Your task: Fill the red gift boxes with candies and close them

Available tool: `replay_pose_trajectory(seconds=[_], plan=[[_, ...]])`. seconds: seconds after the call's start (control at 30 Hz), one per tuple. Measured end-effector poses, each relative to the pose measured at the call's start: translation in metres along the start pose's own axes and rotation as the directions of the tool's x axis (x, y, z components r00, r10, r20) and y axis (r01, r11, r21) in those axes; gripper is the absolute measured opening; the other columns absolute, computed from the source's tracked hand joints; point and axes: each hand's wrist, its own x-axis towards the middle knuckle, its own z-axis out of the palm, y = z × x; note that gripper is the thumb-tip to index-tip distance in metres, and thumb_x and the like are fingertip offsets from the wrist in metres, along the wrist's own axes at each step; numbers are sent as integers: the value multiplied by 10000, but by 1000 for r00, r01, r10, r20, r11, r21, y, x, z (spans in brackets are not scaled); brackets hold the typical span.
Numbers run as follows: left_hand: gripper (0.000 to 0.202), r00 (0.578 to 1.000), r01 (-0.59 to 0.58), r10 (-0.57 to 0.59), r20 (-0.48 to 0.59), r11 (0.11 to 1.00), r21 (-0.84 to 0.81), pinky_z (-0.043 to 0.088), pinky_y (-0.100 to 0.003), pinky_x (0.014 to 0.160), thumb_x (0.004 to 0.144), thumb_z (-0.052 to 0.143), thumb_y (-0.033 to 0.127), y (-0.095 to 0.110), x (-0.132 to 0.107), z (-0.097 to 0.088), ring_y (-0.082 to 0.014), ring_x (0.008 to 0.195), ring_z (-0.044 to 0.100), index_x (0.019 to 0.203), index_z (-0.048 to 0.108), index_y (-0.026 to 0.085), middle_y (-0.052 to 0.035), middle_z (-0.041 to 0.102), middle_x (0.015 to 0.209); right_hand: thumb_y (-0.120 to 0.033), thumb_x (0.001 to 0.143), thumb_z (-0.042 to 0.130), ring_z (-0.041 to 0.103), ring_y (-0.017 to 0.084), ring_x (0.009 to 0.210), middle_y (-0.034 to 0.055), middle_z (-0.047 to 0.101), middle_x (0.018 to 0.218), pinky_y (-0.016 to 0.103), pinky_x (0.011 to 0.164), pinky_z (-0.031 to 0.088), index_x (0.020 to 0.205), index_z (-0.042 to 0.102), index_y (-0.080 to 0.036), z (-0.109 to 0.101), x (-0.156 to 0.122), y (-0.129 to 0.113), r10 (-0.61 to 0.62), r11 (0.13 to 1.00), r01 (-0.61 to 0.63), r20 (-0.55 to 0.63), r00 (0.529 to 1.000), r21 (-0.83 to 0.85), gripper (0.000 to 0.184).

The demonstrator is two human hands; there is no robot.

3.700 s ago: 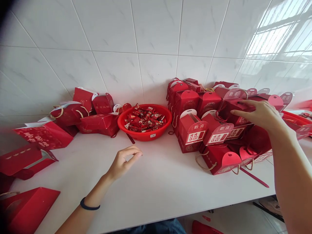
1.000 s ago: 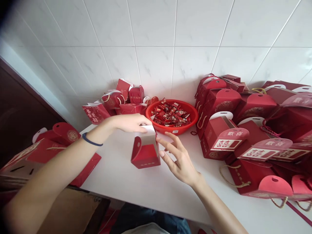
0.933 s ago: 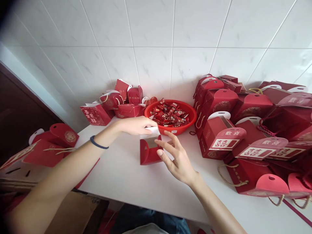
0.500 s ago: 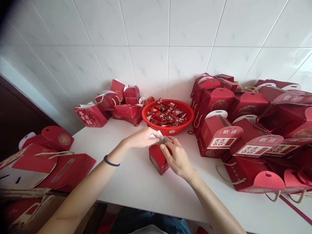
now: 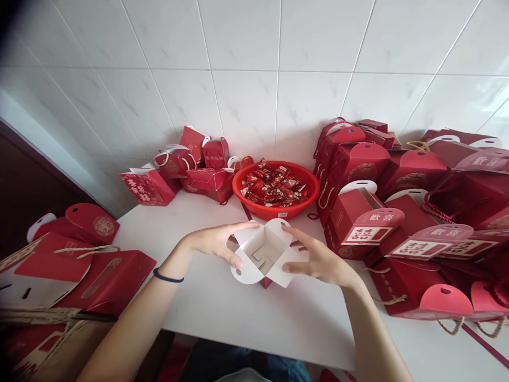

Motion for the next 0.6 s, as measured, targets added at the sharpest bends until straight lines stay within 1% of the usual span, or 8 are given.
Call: replay_pose_trajectory(seconds=[0.07,0.2,0.27,0.33,0.4,0.47,0.53,0.6], plan=[[1081,1000,-12,12,2,1000,-22,452,-405,1081,622,879,461,-4,1,3,-333,1381,465,1550,350,293,-89,417,1572,-526,739,787,677,260,1064,130,647,1300,428,926,561,1510,430,-229,2,1,8,56,997,-56,13,998,-46,900],[945,994,-107,107,-2,992,-71,456,-380,1077,695,845,414,-14,10,3,-306,1413,431,1523,393,343,-50,400,1586,-535,774,747,707,240,930,108,689,1223,413,844,583,1470,486,-238,13,10,19,69,997,-68,11,998,-44,801],[885,991,-134,132,-29,986,-97,476,-369,1050,734,819,404,-19,15,1,-286,1375,480,1515,403,358,-41,452,1554,-526,802,724,710,229,886,99,698,1197,400,804,588,1492,449,-255,17,14,21,71,997,-72,-28,997,-22,791],[894,992,-101,92,-90,990,-102,500,-376,1014,747,808,411,-23,18,-2,-277,1290,560,1529,381,341,-59,536,1482,-536,816,708,709,233,880,102,712,1136,408,794,590,1533,379,-245,19,17,20,101,995,-102,-67,993,-12,841],[926,991,-54,40,-131,993,-103,520,-385,978,745,808,426,-25,18,-4,-274,1203,618,1545,355,312,-80,599,1410,-552,803,714,703,248,908,113,710,1120,435,816,590,1555,334,-228,19,17,18,135,990,-138,-102,986,-25,903],[927,991,-41,28,-133,995,-93,534,-387,956,737,812,443,-22,15,-6,-278,1172,634,1539,370,303,-87,619,1382,-558,771,739,687,268,1000,134,669,1223,468,871,578,1540,364,-231,18,18,18,123,989,-135,-164,979,-65,916],[907,987,-53,45,-152,997,-53,537,-384,953,724,818,458,-17,11,-8,-283,1183,626,1519,411,300,-82,624,1377,-557,750,757,642,290,1135,145,586,1362,488,948,550,1479,461,-246,15,18,17,46,989,-79,-253,966,-124,846],[851,978,-71,72,-196,997,9,533,-383,963,730,808,472,-12,8,-13,-283,1183,623,1486,467,281,-78,645,1348,-549,767,745,593,298,1225,136,547,1410,484,996,528,1382,563,-248,10,20,15,-64,984,3,-338,939,-178,709]])
